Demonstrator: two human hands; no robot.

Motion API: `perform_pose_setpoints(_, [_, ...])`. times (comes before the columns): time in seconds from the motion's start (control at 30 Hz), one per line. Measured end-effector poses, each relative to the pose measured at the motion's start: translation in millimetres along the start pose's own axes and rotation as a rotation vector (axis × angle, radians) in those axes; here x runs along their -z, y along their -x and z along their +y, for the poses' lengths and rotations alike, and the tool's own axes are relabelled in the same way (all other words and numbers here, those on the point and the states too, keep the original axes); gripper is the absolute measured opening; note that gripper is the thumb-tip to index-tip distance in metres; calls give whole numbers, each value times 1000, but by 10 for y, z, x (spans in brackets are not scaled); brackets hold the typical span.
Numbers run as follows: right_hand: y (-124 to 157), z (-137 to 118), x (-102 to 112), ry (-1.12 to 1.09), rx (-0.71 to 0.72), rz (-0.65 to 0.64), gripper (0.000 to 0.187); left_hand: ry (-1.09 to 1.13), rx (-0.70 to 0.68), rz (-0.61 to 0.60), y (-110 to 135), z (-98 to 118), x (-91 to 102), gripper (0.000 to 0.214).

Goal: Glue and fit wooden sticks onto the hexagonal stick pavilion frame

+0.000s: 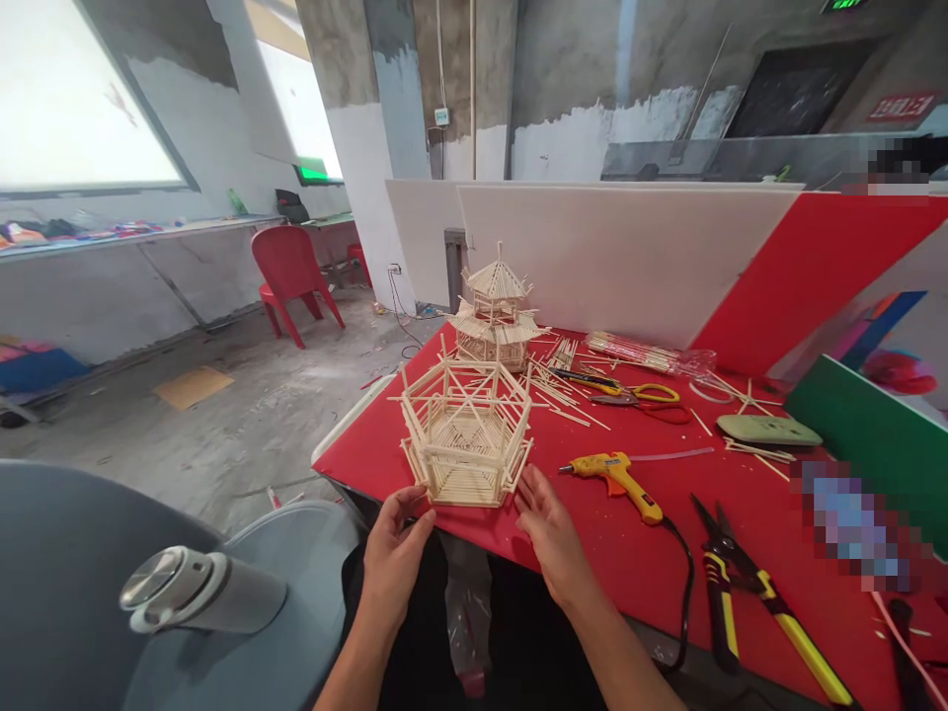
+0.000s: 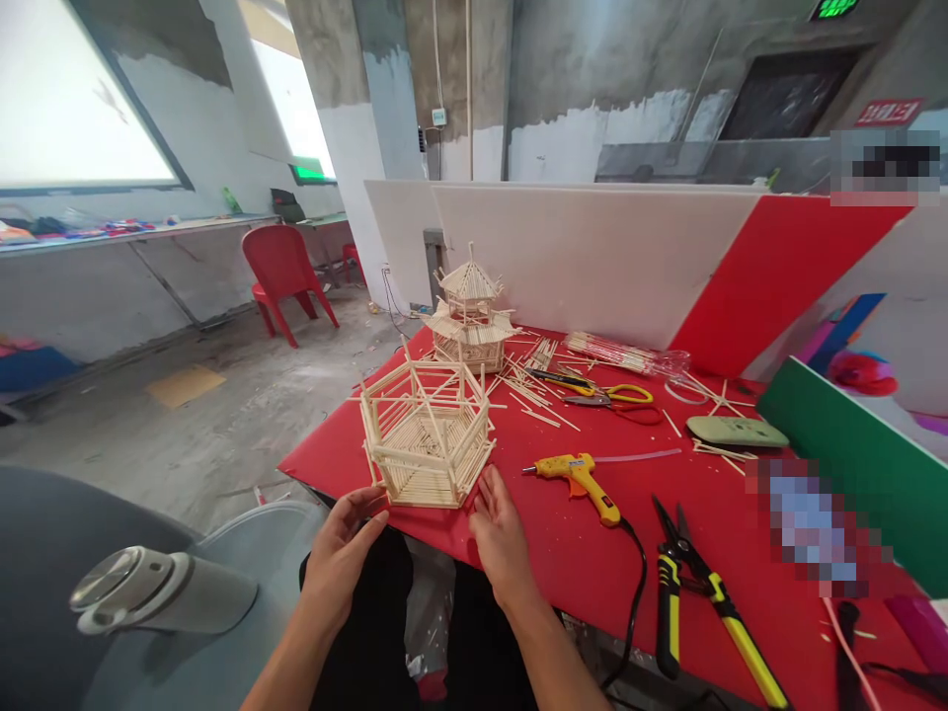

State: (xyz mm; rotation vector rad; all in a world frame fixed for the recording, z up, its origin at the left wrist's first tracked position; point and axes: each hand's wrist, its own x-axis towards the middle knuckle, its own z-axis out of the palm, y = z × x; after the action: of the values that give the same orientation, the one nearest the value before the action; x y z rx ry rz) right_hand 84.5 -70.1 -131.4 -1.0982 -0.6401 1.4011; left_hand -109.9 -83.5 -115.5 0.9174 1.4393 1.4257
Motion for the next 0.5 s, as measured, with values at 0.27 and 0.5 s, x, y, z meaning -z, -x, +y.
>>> perform_pose_setpoints(0.27, [118, -19, -36, -4, -65, -54, 87, -7, 10, 21, 68, -45, -83, 44])
perform_pose_setpoints(0.5, [43, 1, -21, 23, -22, -39, 84, -38, 51, -28, 105, -25, -86, 49])
